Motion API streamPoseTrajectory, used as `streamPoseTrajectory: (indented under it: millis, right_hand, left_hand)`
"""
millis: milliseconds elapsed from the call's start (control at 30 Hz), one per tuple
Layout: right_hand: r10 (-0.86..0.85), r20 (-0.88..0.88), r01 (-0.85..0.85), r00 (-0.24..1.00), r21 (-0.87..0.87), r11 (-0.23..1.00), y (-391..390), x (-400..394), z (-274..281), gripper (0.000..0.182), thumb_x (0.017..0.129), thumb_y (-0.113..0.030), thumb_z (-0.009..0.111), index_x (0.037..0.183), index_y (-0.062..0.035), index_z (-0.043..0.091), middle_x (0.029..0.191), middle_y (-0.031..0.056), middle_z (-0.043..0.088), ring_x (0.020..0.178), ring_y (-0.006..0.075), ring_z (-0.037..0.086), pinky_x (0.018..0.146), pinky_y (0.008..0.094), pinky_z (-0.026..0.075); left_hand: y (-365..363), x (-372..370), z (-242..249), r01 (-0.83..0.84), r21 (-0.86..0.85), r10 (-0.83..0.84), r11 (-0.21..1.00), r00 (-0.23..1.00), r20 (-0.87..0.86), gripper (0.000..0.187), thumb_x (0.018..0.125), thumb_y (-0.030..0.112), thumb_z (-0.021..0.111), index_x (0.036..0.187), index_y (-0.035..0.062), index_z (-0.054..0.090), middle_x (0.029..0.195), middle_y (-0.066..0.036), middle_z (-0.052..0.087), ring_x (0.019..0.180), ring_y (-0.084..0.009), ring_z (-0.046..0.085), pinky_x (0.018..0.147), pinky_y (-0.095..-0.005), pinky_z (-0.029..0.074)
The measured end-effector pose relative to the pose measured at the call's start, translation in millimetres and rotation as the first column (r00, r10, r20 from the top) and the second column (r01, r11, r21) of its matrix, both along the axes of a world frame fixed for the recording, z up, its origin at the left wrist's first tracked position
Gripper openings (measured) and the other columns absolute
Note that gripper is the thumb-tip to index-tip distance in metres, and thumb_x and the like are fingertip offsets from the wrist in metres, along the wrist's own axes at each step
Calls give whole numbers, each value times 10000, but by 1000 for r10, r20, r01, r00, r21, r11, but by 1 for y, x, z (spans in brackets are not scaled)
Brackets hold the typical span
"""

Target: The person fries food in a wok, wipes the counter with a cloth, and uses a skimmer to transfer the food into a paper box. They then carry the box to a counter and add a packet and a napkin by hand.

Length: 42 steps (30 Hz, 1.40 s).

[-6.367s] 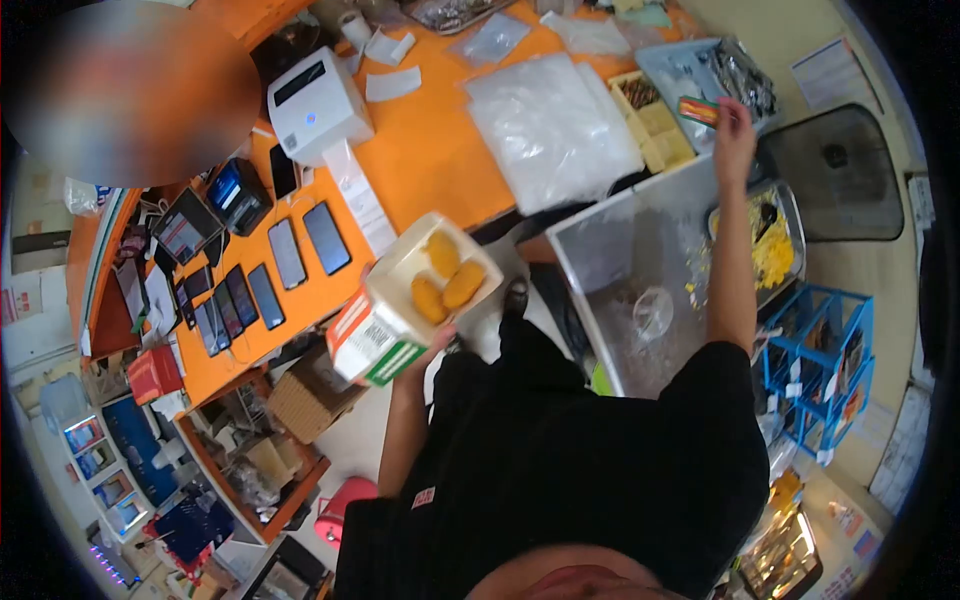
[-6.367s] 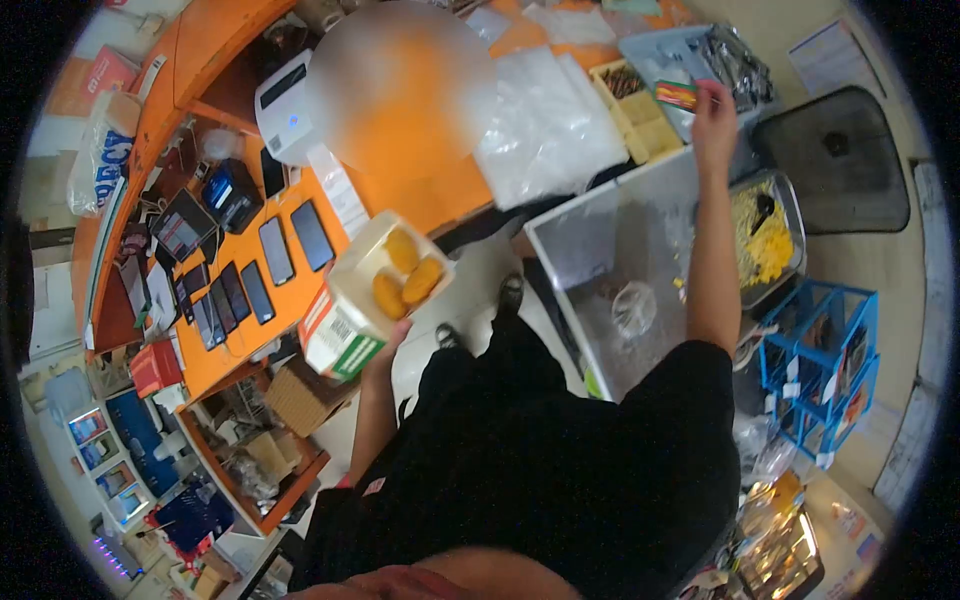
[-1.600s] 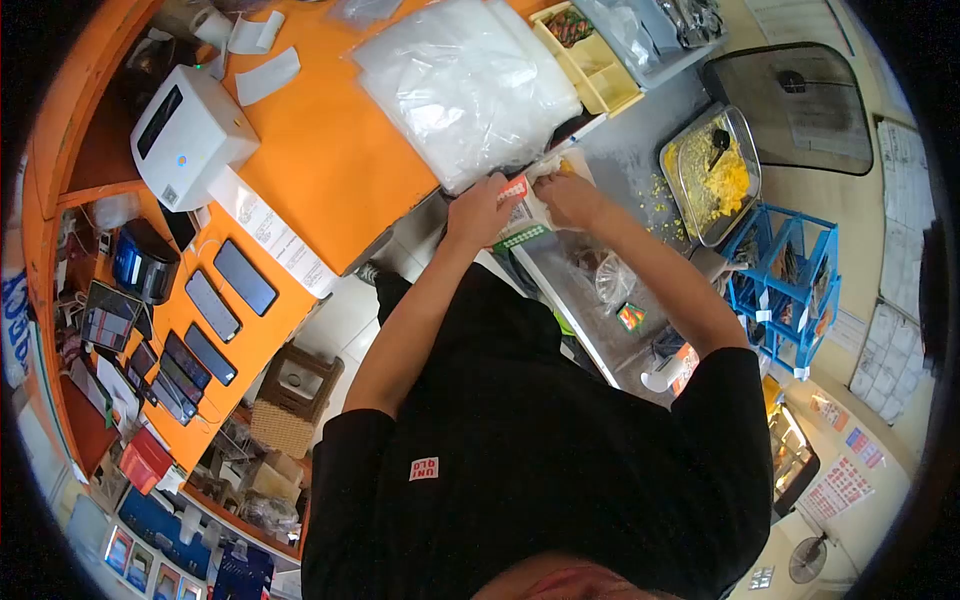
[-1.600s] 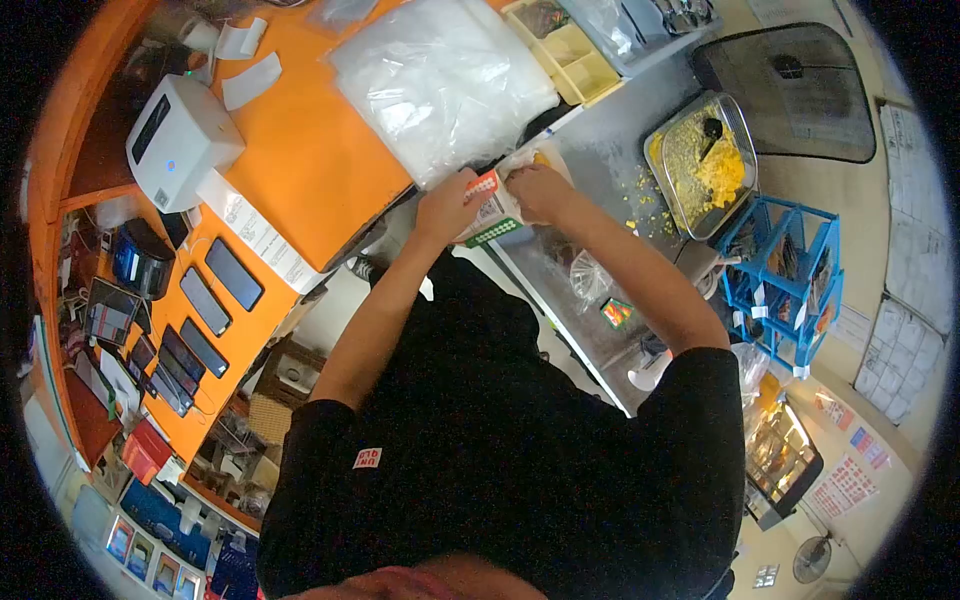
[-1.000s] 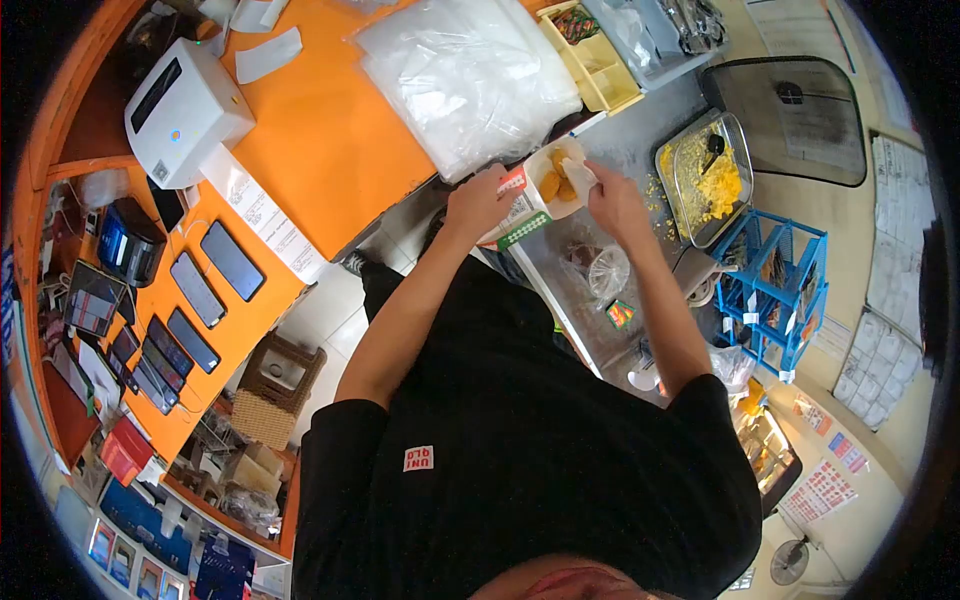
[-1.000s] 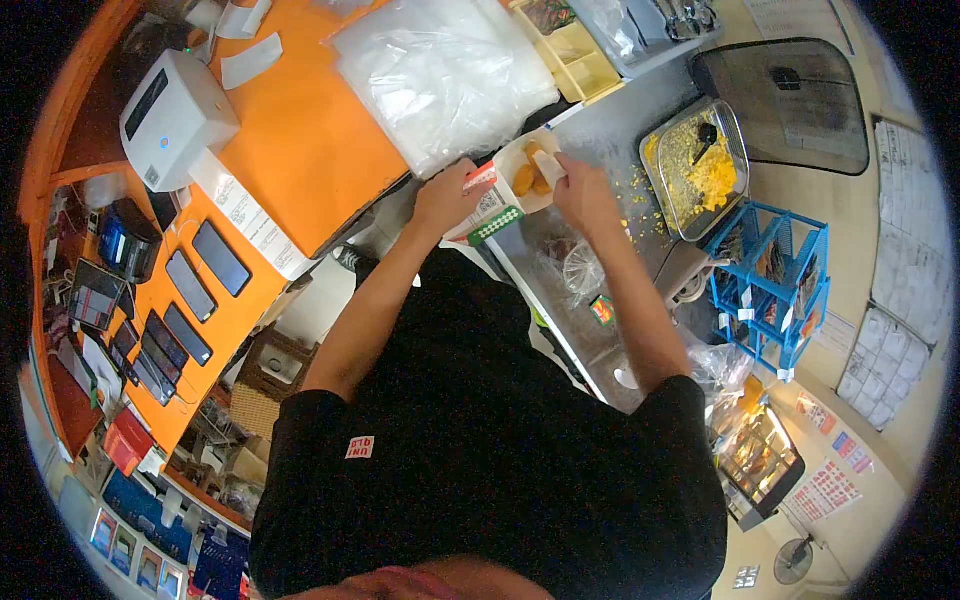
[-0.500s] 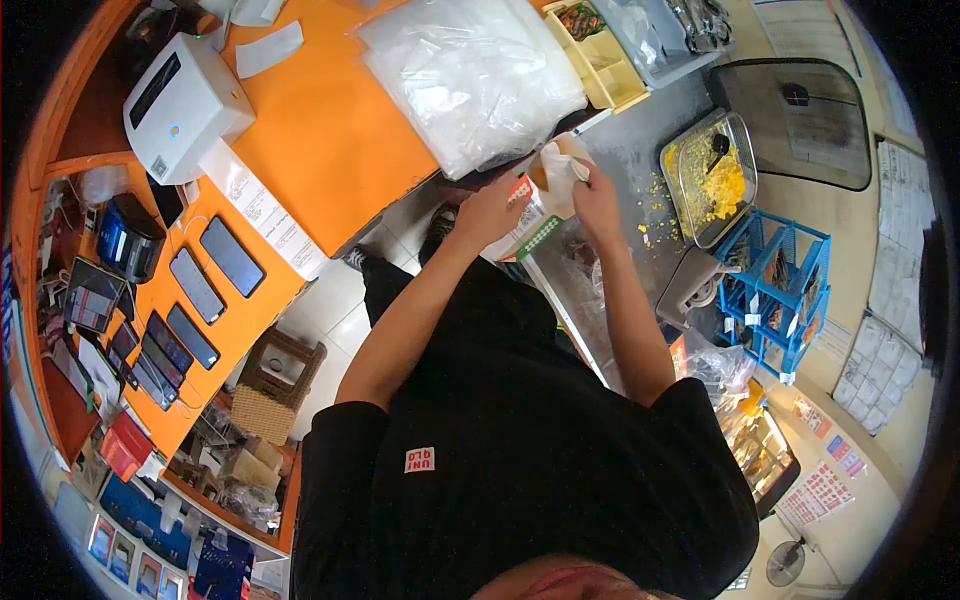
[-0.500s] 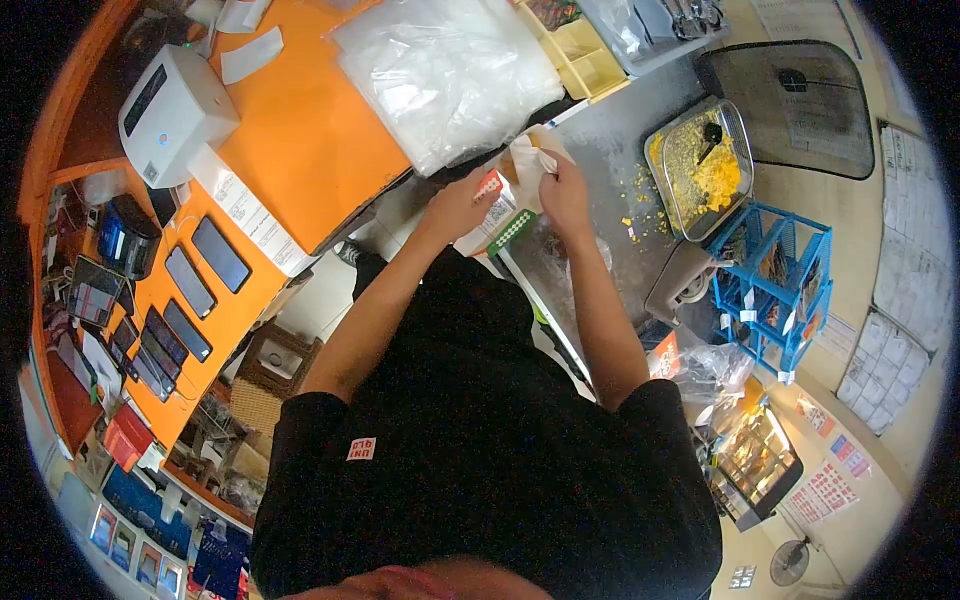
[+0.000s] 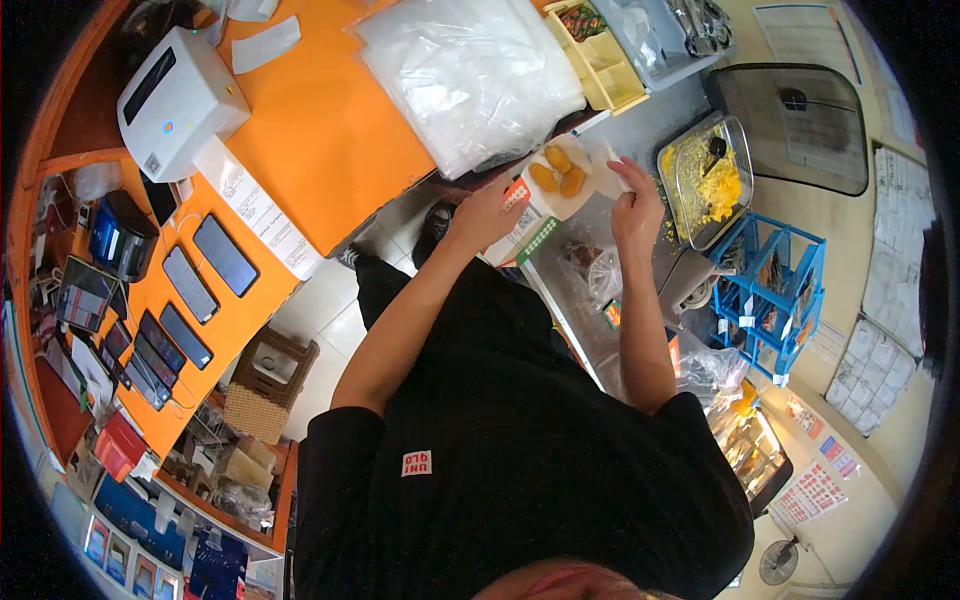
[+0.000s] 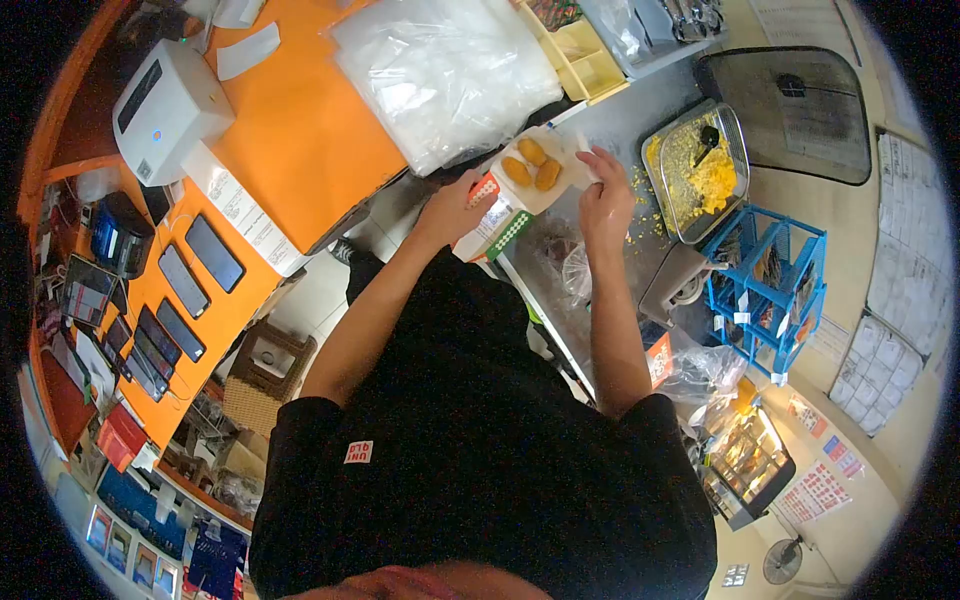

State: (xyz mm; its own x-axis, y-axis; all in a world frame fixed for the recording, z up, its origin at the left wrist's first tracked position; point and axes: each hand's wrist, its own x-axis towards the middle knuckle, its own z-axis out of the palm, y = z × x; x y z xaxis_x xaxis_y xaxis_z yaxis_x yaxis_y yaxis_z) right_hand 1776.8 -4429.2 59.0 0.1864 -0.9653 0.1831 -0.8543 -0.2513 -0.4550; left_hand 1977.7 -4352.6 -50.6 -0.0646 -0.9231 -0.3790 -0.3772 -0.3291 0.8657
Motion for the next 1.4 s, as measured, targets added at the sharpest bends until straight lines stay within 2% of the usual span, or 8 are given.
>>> streamPoseTrajectory:
  millis: [167, 267, 333, 567, 767, 867, 1167, 1400]
  right_hand:
    - [211, -55, -206, 976, 76, 976, 10, 12, -8, 478, 711, 97, 446, 1103, -103, 635, 1278, 133, 548, 1106, 335, 566, 919, 366, 469]
    - [252, 20, -240, 968, 384, 892, 14, 20, -23, 471, 751, 62, 497, 1175, -118, 596, 1322, 141, 509, 1145, 345, 537, 925, 369, 472]
    - [310, 61, -308, 949, 392, 867, 15, 24, -28, 456, 770, 33, 515, 1196, -116, 585, 1337, 146, 495, 1151, 354, 529, 930, 374, 468]
    - [469, 6, -439, 883, 361, 823, 7, 16, -67, 425, 782, -93, 576, 1206, -92, 569, 1287, 194, 520, 1111, 380, 545, 917, 395, 463]
    - [127, 19, -116, 992, 545, 830, -2, 28, -62, 421, 771, -59, 501, 1187, -13, 543, 1088, 296, 576, 1000, 434, 570, 877, 451, 460]
    - [272, 14, -250, 962, 443, 861, 6, 23, -70, 420, 770, -51, 480, 1183, -7, 544, 1048, 294, 593, 969, 436, 580, 860, 462, 463]
    - [337, -120, -183, 934, 649, 738, -8, 23, -70, 380, 749, -66, 482, 1106, -11, 599, 989, 290, 606, 943, 430, 590, 846, 464, 463]
    - [168, -73, -129, 983, 378, 917, -21, 17, -20, 407, 753, -41, 466, 1136, -46, 602, 920, 271, 622, 851, 435, 613, 744, 447, 501]
  left_hand:
    - [4, 0, -4, -35, -2, 35, 999, 989, -141, 388, 868, 392, 576, 1067, 61, 537, 942, -194, 653, 885, -354, 642, 763, -417, 491]
    - [4, -4, -8, -53, 17, 55, 998, 979, -196, 349, 884, 361, 566, 1041, 49, 547, 935, -192, 645, 886, -336, 630, 772, -402, 482]
    - [5, -3, -5, -44, 40, 51, 998, 979, -197, 349, 898, 344, 570, 1060, 35, 562, 957, -158, 640, 871, -258, 632, 774, -357, 476]
    - [7, -7, -13, -75, 11, 75, 997, 960, -270, 318, 892, 347, 545, 1028, 59, 538, 899, -201, 647, 879, -365, 631, 762, -423, 481]
    - [7, -13, -24, -77, -8, 71, 997, 954, -292, 297, 896, 326, 536, 1015, 54, 527, 905, -207, 640, 881, -373, 624, 764, -430, 476]
    - [9, -15, -26, -87, -12, 79, 996, 951, -300, 286, 897, 314, 533, 1008, 50, 520, 906, -214, 635, 887, -381, 618, 764, -436, 474]
    - [5, -19, -21, -99, -89, 70, 991, 956, -286, 250, 892, 259, 537, 1006, 39, 504, 895, -237, 620, 892, -414, 598, 750, -459, 468]
    - [13, -19, -18, -114, -64, 90, 991, 950, -299, 221, 899, 232, 521, 982, 30, 481, 865, -233, 616, 869, -411, 605, 717, -447, 470]
